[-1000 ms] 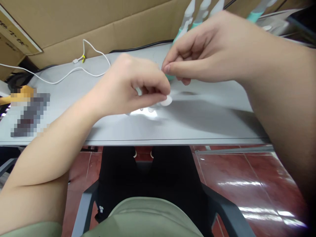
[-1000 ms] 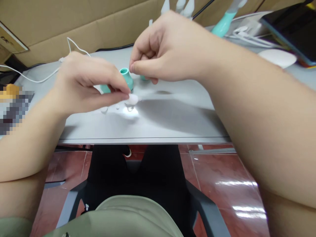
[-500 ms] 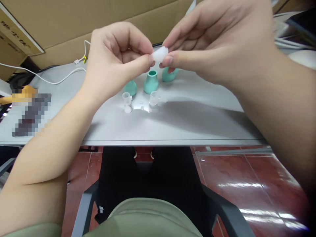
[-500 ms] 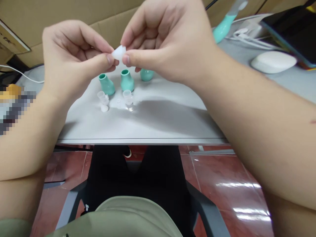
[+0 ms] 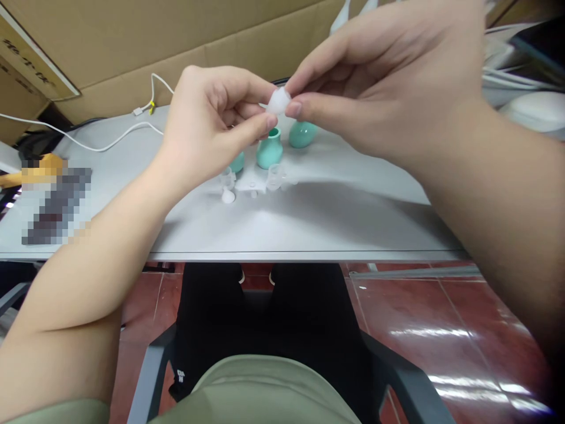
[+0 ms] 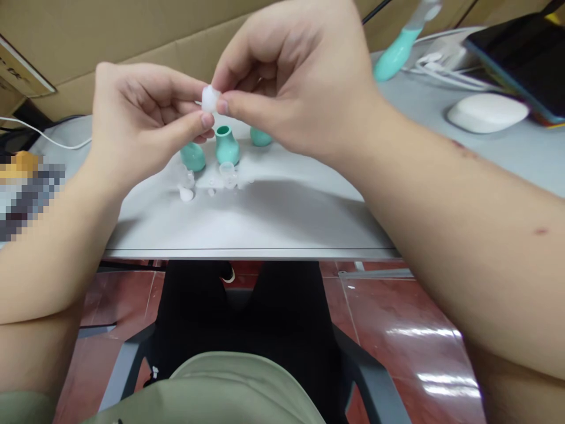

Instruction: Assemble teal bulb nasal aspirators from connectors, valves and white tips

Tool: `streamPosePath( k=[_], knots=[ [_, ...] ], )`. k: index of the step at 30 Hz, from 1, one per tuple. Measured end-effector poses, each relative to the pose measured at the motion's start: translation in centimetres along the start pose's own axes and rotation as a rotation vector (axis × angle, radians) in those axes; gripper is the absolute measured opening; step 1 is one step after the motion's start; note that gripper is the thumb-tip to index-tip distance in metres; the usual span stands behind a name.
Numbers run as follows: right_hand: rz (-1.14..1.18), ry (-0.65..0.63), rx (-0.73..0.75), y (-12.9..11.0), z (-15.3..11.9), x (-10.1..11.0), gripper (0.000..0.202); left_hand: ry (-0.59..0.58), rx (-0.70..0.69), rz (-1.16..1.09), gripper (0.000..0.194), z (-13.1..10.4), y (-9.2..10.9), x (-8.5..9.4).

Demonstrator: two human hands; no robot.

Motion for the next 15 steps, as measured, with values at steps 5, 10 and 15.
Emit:
streamPosePath(
  k=[5, 10, 15],
  knots=[
    [-0.013, -0.002, -0.047, 0.58, -0.03, 0.04, 0.029, 0.038, 0.006, -0.017, 0.012, -0.39, 0.76, -0.02],
    [0.015, 0.021, -0.063, 0.67, 0.12, -0.02, 0.035, 0.074, 0.043, -0.025, 0.01, -0.66, 0.6, 0.14],
    [0.056, 0.057, -0.062, 0.19, -0.02, 0.13, 0.023, -0.01, 0.068, 0.001, 0.02, -0.01, 0.72, 0.17]
  ],
)
Point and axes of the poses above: each hand's wrist, its own z-axis towards the middle knuckle, its own x-axis out of the back of the hand, y = z × x, the point moved 9 cm from there along z, towards the middle knuckle, and after that the axes turned 14 degrees about y, right-handed, at the moved point
